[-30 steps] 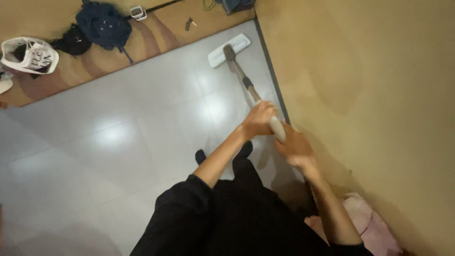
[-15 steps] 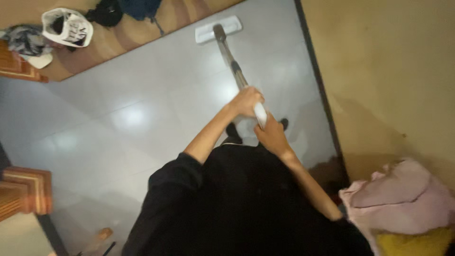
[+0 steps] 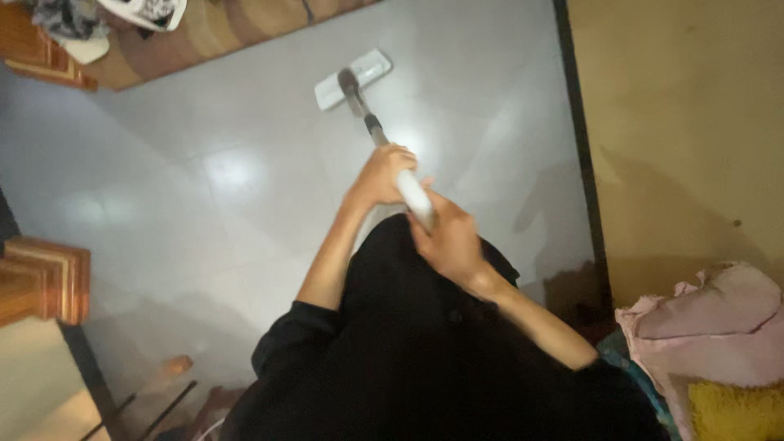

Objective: The person mops the tiled floor of a room by moving a spray mop back and forth across different sections of the ground.

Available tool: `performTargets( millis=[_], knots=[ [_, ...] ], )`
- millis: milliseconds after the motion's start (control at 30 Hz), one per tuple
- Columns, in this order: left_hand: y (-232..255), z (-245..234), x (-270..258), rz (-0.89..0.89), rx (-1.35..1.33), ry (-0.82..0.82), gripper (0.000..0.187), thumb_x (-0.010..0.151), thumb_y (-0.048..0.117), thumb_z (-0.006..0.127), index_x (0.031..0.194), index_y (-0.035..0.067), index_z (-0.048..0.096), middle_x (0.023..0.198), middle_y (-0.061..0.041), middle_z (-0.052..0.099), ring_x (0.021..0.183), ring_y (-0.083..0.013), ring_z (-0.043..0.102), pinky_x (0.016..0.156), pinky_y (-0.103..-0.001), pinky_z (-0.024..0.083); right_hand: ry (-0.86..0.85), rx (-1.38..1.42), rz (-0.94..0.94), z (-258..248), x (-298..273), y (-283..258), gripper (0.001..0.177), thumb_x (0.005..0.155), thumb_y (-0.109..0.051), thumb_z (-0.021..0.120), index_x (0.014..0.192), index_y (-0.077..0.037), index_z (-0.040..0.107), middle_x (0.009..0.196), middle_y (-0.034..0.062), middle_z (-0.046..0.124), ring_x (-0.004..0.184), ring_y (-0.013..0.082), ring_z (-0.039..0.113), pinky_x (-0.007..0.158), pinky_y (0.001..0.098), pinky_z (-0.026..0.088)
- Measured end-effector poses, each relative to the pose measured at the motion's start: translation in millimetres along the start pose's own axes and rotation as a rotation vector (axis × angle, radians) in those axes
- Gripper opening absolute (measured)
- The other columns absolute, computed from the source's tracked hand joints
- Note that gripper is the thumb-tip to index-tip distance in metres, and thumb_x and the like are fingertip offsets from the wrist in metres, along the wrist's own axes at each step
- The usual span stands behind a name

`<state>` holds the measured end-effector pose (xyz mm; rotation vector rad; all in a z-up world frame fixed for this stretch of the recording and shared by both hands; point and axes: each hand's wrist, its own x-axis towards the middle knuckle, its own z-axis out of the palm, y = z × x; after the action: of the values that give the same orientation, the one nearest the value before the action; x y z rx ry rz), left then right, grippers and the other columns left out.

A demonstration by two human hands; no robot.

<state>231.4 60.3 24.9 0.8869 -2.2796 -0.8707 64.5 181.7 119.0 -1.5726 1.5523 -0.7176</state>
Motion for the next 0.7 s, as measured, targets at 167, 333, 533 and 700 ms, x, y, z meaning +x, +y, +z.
performTargets(
  millis=[167,333,533,700],
  knots=[
    [-65.4,-13.2,-67.1,-0.071,0.099,-0.045,0.039,0.075,0.032,0.082,0.062,0.005,0.057,0.069,-0.013,0.059,0.076,-0.0336,0.061,0.079,-0.045,0.049,-0.114,0.105,-0.146,99.7,24.9,20.1,0.063,0.090,-0.010,0.064,0.147,0.003,0.041,0.100,0.0315,0.068,0.090,0.0488,0.070,0.079,0.0499,0.057],
    [-105.3,-2.1,-80.0,0.023,0.153,-0.122,0.031,0.059,0.027,0.082,0.060,0.007,0.059,0.071,-0.014,0.064,0.080,-0.0371,0.064,0.080,-0.049,0.048,-0.113,-0.022,-0.112,133.9,21.7,47.9,0.073,0.097,-0.016,0.062,0.157,-0.001,0.024,0.118,0.0381,0.061,0.106,0.0531,0.061,0.093,0.0541,0.050],
    [-51.3,-38.6,-97.8,-0.076,0.043,-0.020,0.039,0.071,0.031,0.085,0.059,0.005,0.059,0.069,-0.019,0.063,0.074,-0.0402,0.063,0.072,-0.050,0.049,0.062,-0.035,-0.191,112.6,-18.6,-33.3,0.055,0.095,-0.014,0.067,0.144,-0.003,0.047,0.130,0.0317,0.062,0.115,0.0467,0.062,0.098,0.0483,0.051],
    [23.0,-78.4,-153.7,-0.141,-0.019,-0.105,0.035,0.067,0.030,0.081,0.056,0.004,0.059,0.064,-0.019,0.061,0.066,-0.0390,0.064,0.064,-0.047,0.048,0.163,-0.003,-0.147,117.5,-91.4,-109.3,0.043,0.087,-0.012,0.075,0.127,-0.003,0.062,0.116,0.0251,0.071,0.101,0.0405,0.072,0.085,0.0434,0.058]
  ],
)
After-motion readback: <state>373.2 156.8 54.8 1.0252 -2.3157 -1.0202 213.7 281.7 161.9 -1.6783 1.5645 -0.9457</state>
